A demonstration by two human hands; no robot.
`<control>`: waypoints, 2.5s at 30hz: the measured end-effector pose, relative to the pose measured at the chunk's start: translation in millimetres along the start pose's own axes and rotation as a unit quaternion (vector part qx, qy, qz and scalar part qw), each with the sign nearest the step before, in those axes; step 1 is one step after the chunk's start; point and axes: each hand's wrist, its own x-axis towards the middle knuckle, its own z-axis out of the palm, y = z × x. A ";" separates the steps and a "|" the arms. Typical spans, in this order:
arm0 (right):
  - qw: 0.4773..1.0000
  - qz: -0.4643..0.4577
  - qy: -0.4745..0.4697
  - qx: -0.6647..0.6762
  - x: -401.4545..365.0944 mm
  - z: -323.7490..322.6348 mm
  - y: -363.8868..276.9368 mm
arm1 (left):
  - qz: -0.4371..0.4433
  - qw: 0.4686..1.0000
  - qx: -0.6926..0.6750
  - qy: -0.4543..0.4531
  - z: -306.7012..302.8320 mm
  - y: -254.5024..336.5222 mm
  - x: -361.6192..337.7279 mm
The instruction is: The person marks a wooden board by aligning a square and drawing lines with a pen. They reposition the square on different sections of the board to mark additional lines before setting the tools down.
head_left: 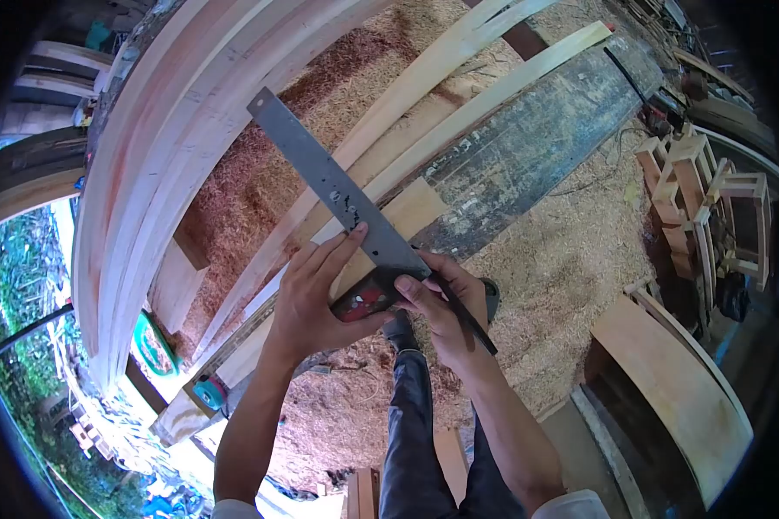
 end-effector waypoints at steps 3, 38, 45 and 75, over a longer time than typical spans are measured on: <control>1.000 0.009 0.006 0.025 -0.4 1.8 -4.3 | 0.000 1.000 0.008 0.002 1.0 0.2 -0.1; 1.000 0.003 0.016 0.009 1.9 2.0 -2.1 | -0.025 0.999 0.003 0.022 5.6 0.6 0.4; 1.000 -0.006 -0.001 0.021 1.5 0.4 -2.6 | -0.015 1.000 -0.001 0.012 3.6 -0.4 0.0; 0.957 -0.171 -0.079 -0.220 54.8 -6.1 -80.7 | -0.057 0.998 0.005 0.029 0.6 1.2 -2.2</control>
